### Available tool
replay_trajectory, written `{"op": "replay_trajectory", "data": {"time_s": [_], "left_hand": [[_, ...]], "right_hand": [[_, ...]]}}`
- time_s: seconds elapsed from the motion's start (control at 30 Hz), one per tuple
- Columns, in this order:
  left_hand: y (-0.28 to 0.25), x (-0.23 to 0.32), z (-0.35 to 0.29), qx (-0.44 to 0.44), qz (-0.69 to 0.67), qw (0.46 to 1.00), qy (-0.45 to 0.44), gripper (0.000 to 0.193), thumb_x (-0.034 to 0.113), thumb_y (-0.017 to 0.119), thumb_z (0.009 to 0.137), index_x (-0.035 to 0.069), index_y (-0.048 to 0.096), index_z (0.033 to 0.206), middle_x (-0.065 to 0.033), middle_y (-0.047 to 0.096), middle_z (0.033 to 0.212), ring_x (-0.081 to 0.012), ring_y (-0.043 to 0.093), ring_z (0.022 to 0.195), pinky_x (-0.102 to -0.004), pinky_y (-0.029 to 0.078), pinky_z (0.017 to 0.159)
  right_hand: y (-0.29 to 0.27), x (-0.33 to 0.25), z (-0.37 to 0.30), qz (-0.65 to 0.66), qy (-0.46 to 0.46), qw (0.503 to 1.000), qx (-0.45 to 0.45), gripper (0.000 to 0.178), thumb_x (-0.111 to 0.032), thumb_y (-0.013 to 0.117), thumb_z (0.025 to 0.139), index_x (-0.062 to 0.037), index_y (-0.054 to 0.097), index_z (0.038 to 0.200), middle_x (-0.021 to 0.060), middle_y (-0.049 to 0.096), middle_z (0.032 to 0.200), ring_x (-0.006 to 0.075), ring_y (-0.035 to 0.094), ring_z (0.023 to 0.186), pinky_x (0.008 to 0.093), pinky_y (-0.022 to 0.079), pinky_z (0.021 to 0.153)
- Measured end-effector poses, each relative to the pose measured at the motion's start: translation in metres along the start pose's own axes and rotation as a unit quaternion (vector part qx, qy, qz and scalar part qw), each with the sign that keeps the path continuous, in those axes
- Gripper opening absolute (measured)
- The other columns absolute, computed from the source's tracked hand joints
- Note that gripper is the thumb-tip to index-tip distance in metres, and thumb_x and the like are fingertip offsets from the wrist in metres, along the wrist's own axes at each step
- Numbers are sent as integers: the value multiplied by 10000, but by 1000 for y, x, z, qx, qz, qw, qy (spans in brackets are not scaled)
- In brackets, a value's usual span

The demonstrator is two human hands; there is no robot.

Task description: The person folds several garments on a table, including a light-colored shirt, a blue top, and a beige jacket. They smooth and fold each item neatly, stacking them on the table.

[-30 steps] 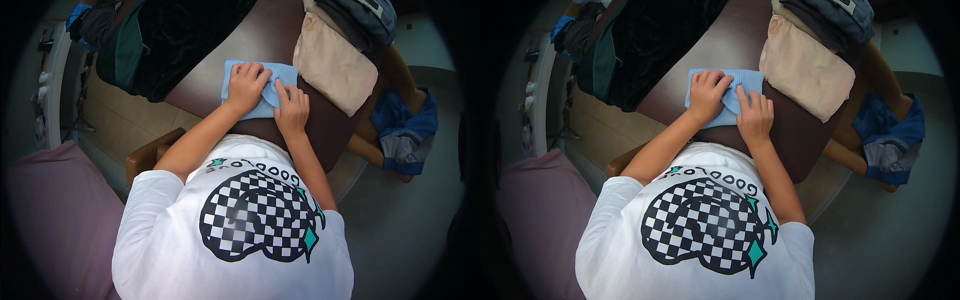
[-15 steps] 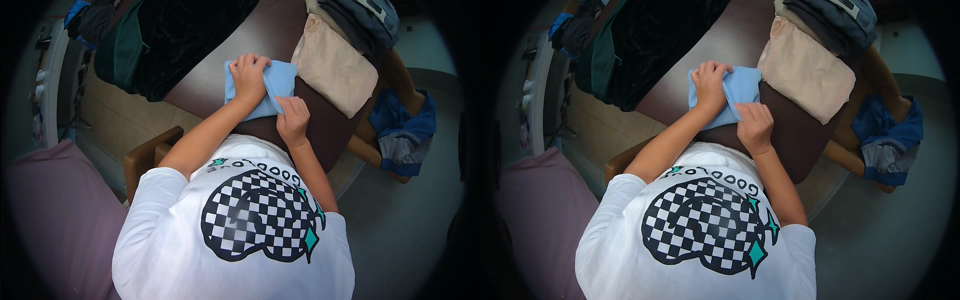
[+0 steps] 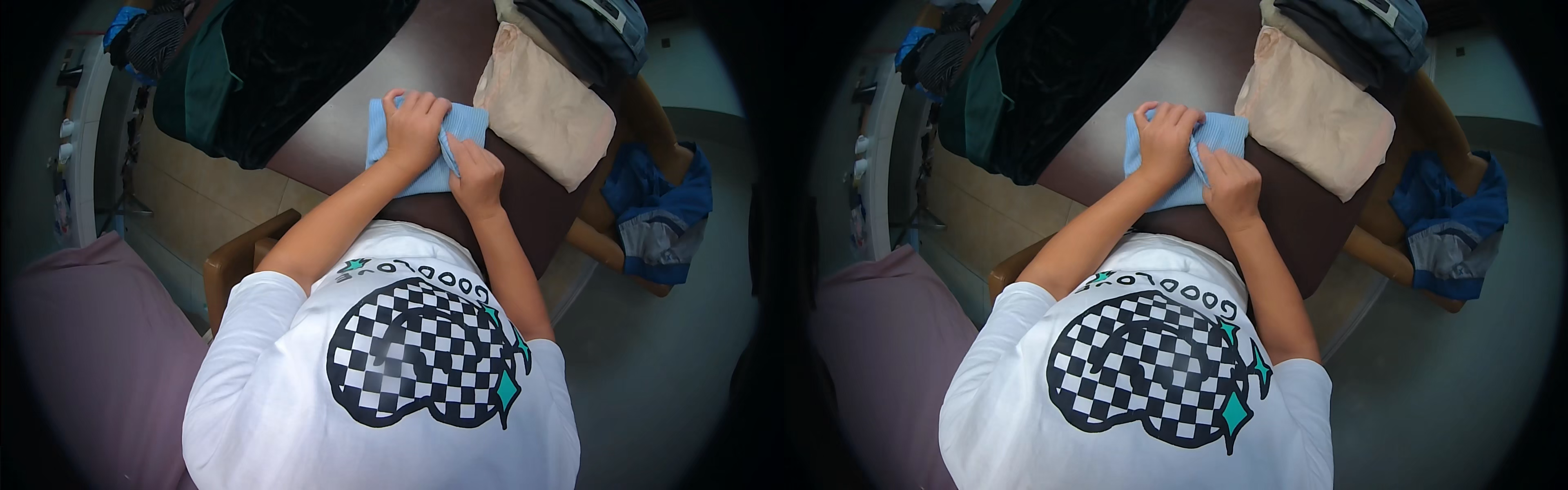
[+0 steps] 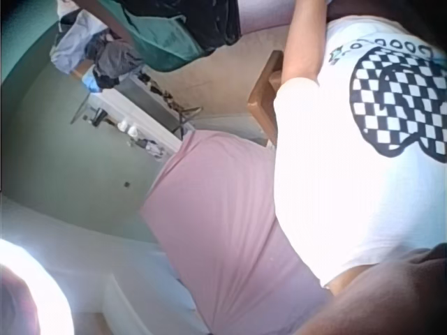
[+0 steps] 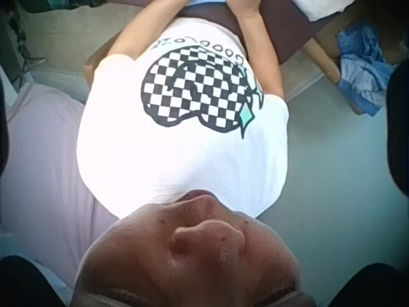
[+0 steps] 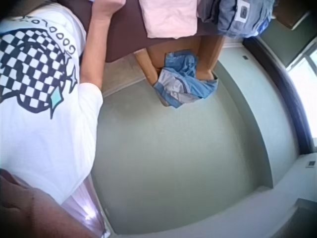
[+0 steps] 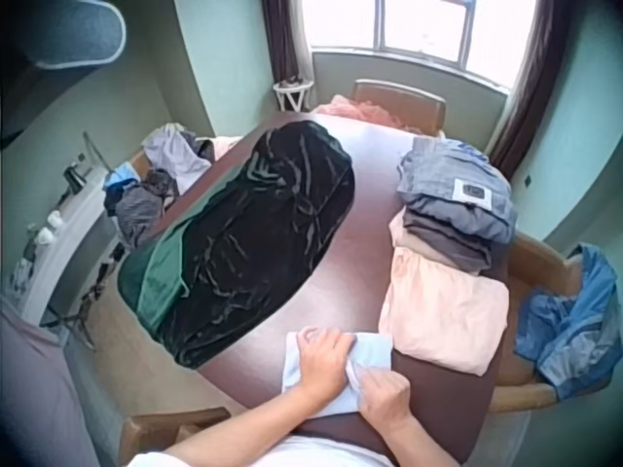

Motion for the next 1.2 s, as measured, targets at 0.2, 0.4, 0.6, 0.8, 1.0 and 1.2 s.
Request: {"op": "replay_trajectory", "data": {"time_s": [0.2,0.4,0.6,0.8,1.0,1.2], "left_hand": [[9,-4,-2,0,34,999,-40,149,73,595,718,170,623,828,8,545,809,-194,535,839,-436,300,914],[0,9,-4,-2,58,996,71,166,87,588,715,175,633,849,18,557,835,-182,546,851,-437,325,898],[-48,-3,-19,-1,70,991,110,179,85,610,675,128,621,848,-23,566,860,-205,546,842,-382,381,834],[-81,-10,-81,-97,43,988,115,218,32,618,644,79,613,857,-66,550,847,-249,535,802,-352,433,707],[-92,-20,-105,-86,-84,991,63,298,-87,649,596,43,602,860,-97,535,844,-268,535,765,-334,469,628],[-90,-38,-124,-156,-160,974,-25,407,-31,696,658,28,551,1033,-147,501,1049,-305,563,825,-339,497,675]], "right_hand": [[-8,-7,-13,65,-12,998,8,356,45,562,637,-2,641,980,102,514,711,289,538,561,372,440,510],[-2,2,-34,-8,45,997,-62,397,11,645,632,-30,651,1027,87,521,741,270,563,640,361,470,568],[-7,8,-48,-41,48,997,-53,477,-37,681,615,-69,644,1090,57,502,744,228,550,672,342,463,598],[-20,6,-52,14,-17,1000,-5,375,-25,668,593,-57,626,964,67,506,752,254,521,656,359,426,575],[-24,8,-54,-13,-12,999,-41,277,-13,658,561,-62,555,814,78,484,740,264,499,661,372,409,580],[-23,16,-59,-89,27,991,-100,243,-28,632,613,-59,561,844,89,520,854,269,523,788,394,407,695]]}}
Point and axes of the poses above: each hand's wrist, its own z-axis towards the middle knuckle, its own y-axis out of the palm, x = y × z, the point moved 8 cm from there along z, towards the middle knuckle
